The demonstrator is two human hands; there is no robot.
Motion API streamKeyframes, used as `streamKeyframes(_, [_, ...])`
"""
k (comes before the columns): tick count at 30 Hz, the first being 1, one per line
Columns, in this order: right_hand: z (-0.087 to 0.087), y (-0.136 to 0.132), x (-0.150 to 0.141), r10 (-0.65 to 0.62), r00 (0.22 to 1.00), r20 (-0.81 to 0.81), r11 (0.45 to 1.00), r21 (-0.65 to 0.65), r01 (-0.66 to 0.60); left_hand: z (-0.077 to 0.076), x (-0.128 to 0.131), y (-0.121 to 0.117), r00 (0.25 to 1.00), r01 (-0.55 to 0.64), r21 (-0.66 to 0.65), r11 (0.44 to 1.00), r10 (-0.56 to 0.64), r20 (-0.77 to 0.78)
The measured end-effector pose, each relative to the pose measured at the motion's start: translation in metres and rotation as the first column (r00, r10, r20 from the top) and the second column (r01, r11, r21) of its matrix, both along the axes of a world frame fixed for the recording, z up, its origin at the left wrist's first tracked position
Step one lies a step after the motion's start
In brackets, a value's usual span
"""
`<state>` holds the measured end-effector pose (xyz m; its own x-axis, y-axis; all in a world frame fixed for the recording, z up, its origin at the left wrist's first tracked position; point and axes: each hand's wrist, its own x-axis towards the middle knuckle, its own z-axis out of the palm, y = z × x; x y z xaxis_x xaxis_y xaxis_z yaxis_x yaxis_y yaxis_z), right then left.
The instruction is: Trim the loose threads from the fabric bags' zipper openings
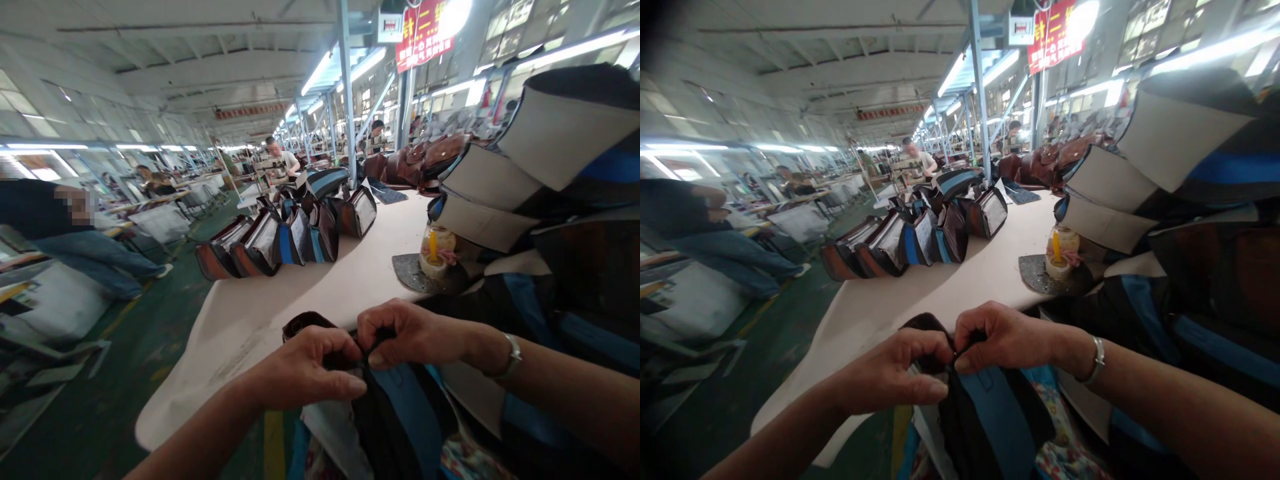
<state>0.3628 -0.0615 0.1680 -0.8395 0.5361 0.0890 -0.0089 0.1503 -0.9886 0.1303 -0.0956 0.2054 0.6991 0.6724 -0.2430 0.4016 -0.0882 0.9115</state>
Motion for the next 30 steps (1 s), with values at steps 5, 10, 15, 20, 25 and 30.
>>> streamKeyframes(5, [-0.005, -0.002, 0.012, -0.035, 0.996, 0.085, 0.999, 0.039, 0.031, -0.018, 0.010, 0.000, 0.996, -0.088, -0.045, 0.995, 0.087, -0.008])
streamKeyframes(10, [0.009, -0.007, 0.012, -0.127, 0.972, 0.198, 0.984, 0.149, 0.098, -0.020, 0.014, 0.003, 0.993, -0.104, 0.002, 0.995, 0.103, -0.052])
streamKeyframes(15, [-0.001, -0.005, 0.011, -0.102, 0.981, 0.166, 0.994, 0.049, 0.095, -0.025, 0.014, 0.004, 0.994, -0.106, -0.014, 0.994, 0.106, -0.011])
streamKeyframes(20, [-0.011, -0.001, 0.011, -0.065, 0.993, 0.100, 0.994, -0.082, 0.073, -0.026, 0.020, 0.001, 0.984, -0.172, 0.015, 0.985, 0.172, -0.034])
streamKeyframes(25, [-0.013, -0.001, 0.010, -0.031, 0.996, 0.079, 0.989, -0.144, 0.042, -0.031, 0.021, -0.002, 0.980, -0.198, 0.023, 0.980, 0.198, -0.031])
streamKeyframes(30, [-0.008, -0.004, 0.013, -0.047, 0.993, 0.105, 0.990, -0.129, 0.061, -0.027, 0.021, -0.004, 0.985, -0.171, 0.042, 0.984, 0.172, -0.010])
